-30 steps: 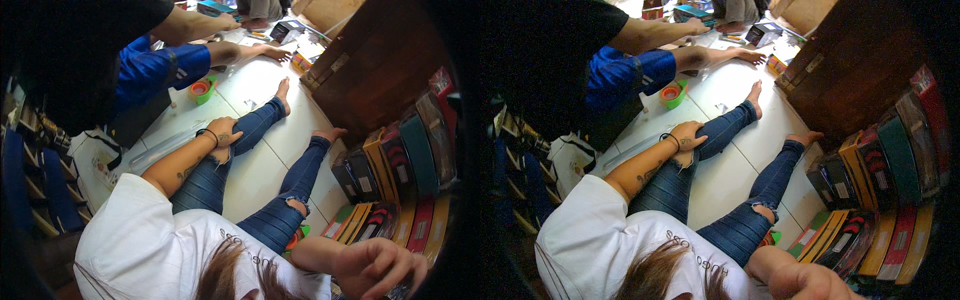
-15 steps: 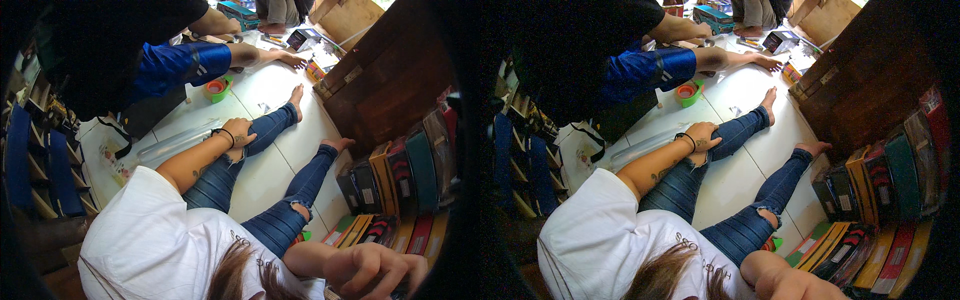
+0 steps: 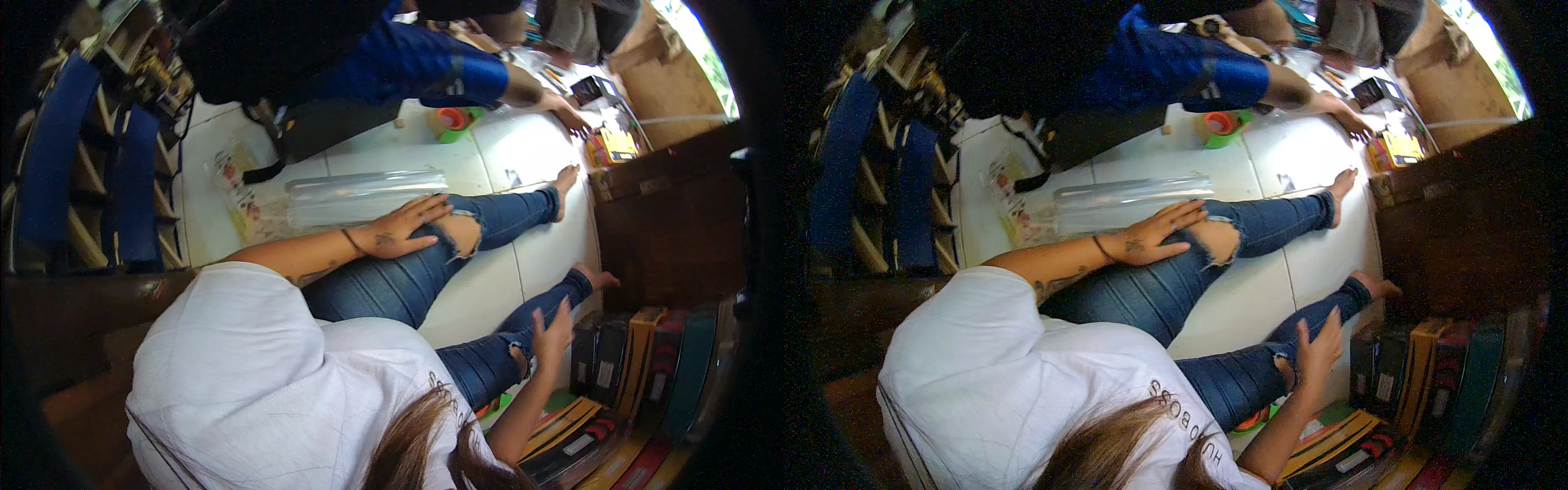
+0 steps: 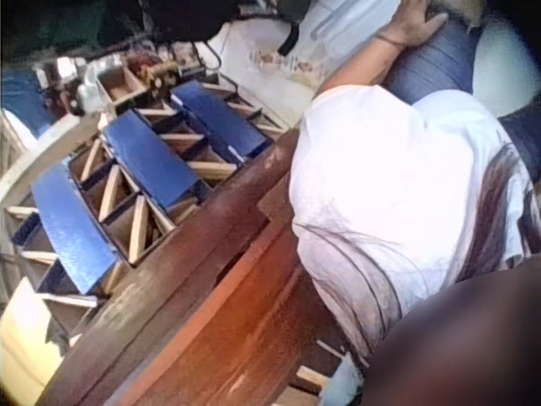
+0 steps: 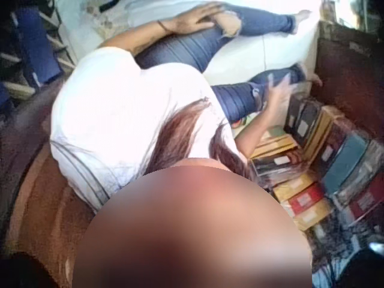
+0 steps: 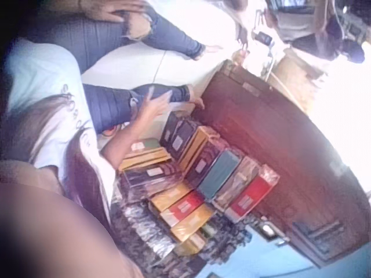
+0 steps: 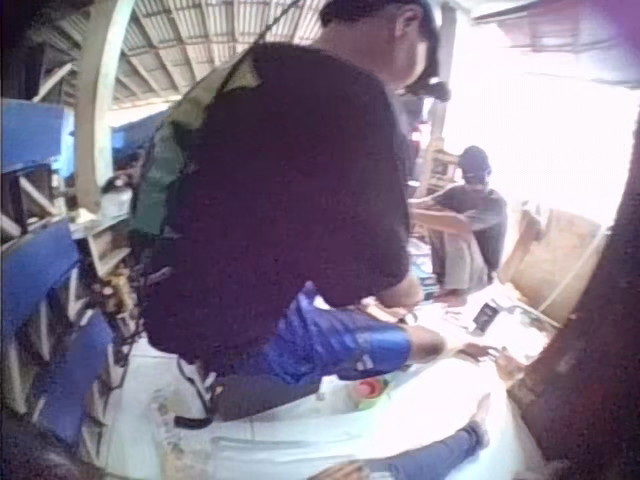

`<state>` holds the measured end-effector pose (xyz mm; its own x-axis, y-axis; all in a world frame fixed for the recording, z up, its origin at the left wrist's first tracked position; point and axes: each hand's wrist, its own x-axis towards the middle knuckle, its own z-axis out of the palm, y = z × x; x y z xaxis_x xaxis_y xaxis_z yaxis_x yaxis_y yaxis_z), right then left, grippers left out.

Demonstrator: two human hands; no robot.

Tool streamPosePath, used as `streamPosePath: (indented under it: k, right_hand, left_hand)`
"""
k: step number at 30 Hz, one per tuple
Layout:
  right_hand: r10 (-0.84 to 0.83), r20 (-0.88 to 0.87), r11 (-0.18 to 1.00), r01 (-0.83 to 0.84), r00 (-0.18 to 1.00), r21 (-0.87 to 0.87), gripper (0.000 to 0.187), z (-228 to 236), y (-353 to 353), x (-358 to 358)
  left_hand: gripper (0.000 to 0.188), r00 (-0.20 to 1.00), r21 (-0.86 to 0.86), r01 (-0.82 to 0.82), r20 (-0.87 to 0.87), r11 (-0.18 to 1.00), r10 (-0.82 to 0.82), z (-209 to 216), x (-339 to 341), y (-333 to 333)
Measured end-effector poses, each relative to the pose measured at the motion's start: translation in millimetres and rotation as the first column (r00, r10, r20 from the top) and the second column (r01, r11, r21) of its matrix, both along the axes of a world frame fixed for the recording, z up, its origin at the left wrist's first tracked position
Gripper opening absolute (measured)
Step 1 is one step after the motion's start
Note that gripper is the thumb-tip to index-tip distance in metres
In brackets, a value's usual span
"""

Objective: The person sits on the floor and wraps a wooden object in plastic, then secures it with tape. They then wrap a small box in plastic and tape it shut. Finally, they place the wrapped items into a larger box.

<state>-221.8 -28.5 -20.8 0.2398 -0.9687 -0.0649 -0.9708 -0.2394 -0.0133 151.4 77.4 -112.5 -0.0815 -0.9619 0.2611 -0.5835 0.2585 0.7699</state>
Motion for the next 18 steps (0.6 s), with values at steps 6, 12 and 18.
streamPosePath:
  k: [6,12,18]
  right_hand:
    - [-0.113,-0.022,0.991,0.114,0.993,0.075,0.073,-95.3,33.9,-62.8]
    - [-0.094,-0.173,0.987,0.115,0.98,0.11,0.069,-69.9,75.3,-34.5]
    - [0.061,-0.179,0.998,-0.064,0.982,-0.01,0.069,-59.2,147.7,-9.8]
  left_hand:
    - [0.064,0.906,0.476,0.065,-0.397,0.877,0.149,-52.1,24.4,107.3]
    - [0.062,0.859,0.637,0.049,-0.42,0.77,0.293,-61.5,29.3,125.9]
    - [0.059,0.896,0.426,0.029,-0.411,0.904,0.165,-55.2,28.2,125.4]
